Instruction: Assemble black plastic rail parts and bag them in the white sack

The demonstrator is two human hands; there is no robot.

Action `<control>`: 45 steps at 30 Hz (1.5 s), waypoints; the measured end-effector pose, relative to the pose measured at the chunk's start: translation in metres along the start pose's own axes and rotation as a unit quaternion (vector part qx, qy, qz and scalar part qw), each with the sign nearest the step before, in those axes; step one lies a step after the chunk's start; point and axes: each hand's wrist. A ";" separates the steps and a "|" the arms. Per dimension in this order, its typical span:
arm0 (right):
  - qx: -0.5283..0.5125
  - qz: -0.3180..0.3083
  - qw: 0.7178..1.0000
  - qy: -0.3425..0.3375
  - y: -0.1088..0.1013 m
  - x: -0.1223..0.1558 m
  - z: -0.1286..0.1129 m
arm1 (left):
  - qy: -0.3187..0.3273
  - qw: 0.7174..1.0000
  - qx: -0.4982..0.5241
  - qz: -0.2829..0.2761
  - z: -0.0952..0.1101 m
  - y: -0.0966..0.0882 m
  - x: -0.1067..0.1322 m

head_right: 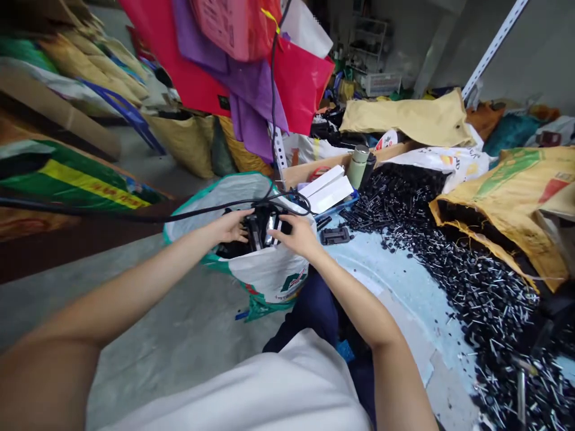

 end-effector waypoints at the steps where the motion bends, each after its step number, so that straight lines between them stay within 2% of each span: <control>1: 0.022 0.024 0.999 -0.017 -0.016 0.018 0.003 | 0.032 0.999 -0.012 0.011 -0.004 0.008 0.002; 3: 0.059 0.080 0.995 -0.008 -0.047 0.060 0.012 | 0.159 0.985 -0.053 0.026 -0.015 0.029 0.015; 4: 0.075 0.112 0.991 0.010 -0.061 0.084 0.018 | 0.244 0.967 -0.072 0.022 -0.022 0.041 0.024; 6: 0.095 0.174 0.978 0.067 -0.079 0.134 0.031 | 0.404 0.910 -0.091 -0.017 -0.042 0.072 0.045; 7: 0.102 0.203 0.969 0.101 -0.083 0.160 0.038 | 0.464 0.880 -0.095 -0.039 -0.052 0.091 0.056; 9: 0.113 0.255 0.945 0.168 -0.085 0.209 0.047 | 0.533 0.834 -0.106 -0.096 -0.069 0.134 0.069; 11: 0.127 0.307 0.918 0.215 -0.081 0.256 0.053 | 0.555 0.806 -0.122 -0.165 -0.075 0.183 0.070; 12: 0.141 0.330 0.905 0.227 -0.077 0.278 0.053 | 0.553 0.800 -0.143 -0.183 -0.072 0.207 0.066; 13: 0.163 0.352 0.892 0.233 -0.074 0.299 0.052 | 0.545 0.802 -0.166 -0.179 -0.066 0.231 0.059; 16: 0.277 0.414 0.837 0.225 -0.062 0.355 0.045 | 0.499 0.821 -0.267 -0.077 -0.034 0.287 0.032; 19: 0.383 0.460 0.768 0.227 -0.050 0.391 0.037 | 0.446 0.823 -0.348 0.052 -0.001 0.322 0.007; 21: 0.404 0.473 0.744 0.242 -0.046 0.400 0.034 | 0.399 0.826 -0.388 0.093 0.010 0.335 -0.003; 24: 0.381 0.467 0.757 0.254 -0.059 0.392 0.039 | 0.384 0.805 -0.440 0.103 0.008 0.343 -0.010; 26: 0.361 0.451 0.779 0.244 -0.088 0.377 0.048 | 0.418 0.780 -0.455 0.103 0.000 0.344 -0.012; 29: 0.347 0.435 0.796 0.238 -0.161 0.352 0.066 | 0.449 0.758 -0.462 0.104 -0.008 0.344 -0.014; 30: 0.350 0.443 0.783 0.260 -0.191 0.346 0.071 | 0.449 0.756 -0.464 0.106 -0.009 0.344 -0.016; 31: 0.357 0.462 0.755 0.298 -0.222 0.341 0.076 | 0.448 0.756 -0.465 0.107 -0.009 0.344 -0.017; 32: 0.363 0.489 0.715 0.342 -0.252 0.339 0.081 | 0.448 0.756 -0.464 0.108 -0.009 0.344 -0.019; 34: 0.370 0.529 0.658 0.388 -0.307 0.341 0.088 | 0.456 0.759 -0.452 0.108 -0.008 0.345 -0.023; 36: 0.349 0.565 0.602 0.443 -0.350 0.351 0.094 | 0.467 0.763 -0.434 0.107 -0.008 0.345 -0.025; 38: 0.319 0.580 0.572 0.485 -0.381 0.364 0.099 | 0.471 0.767 -0.424 0.105 -0.009 0.344 -0.026; 39: 0.306 0.578 0.571 0.497 -0.392 0.371 0.101 | 0.472 0.767 -0.422 0.103 -0.010 0.344 -0.026; 41: 0.292 0.562 0.591 0.500 -0.407 0.383 0.106 | 0.478 0.766 -0.419 0.102 -0.010 0.345 -0.024; 43: 0.292 0.541 0.616 0.493 -0.414 0.391 0.110 | 0.485 0.765 -0.413 0.099 -0.011 0.345 -0.023; 45: 0.311 0.525 0.626 0.486 -0.417 0.393 0.111 | 0.493 0.761 -0.411 0.093 -0.013 0.342 -0.022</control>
Point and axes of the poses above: each hand's wrist, its own x-axis away from the middle knuckle, its own y-axis out of the palm, z = x × y, and after that the axes turned 14 degrees about -y, right-handed
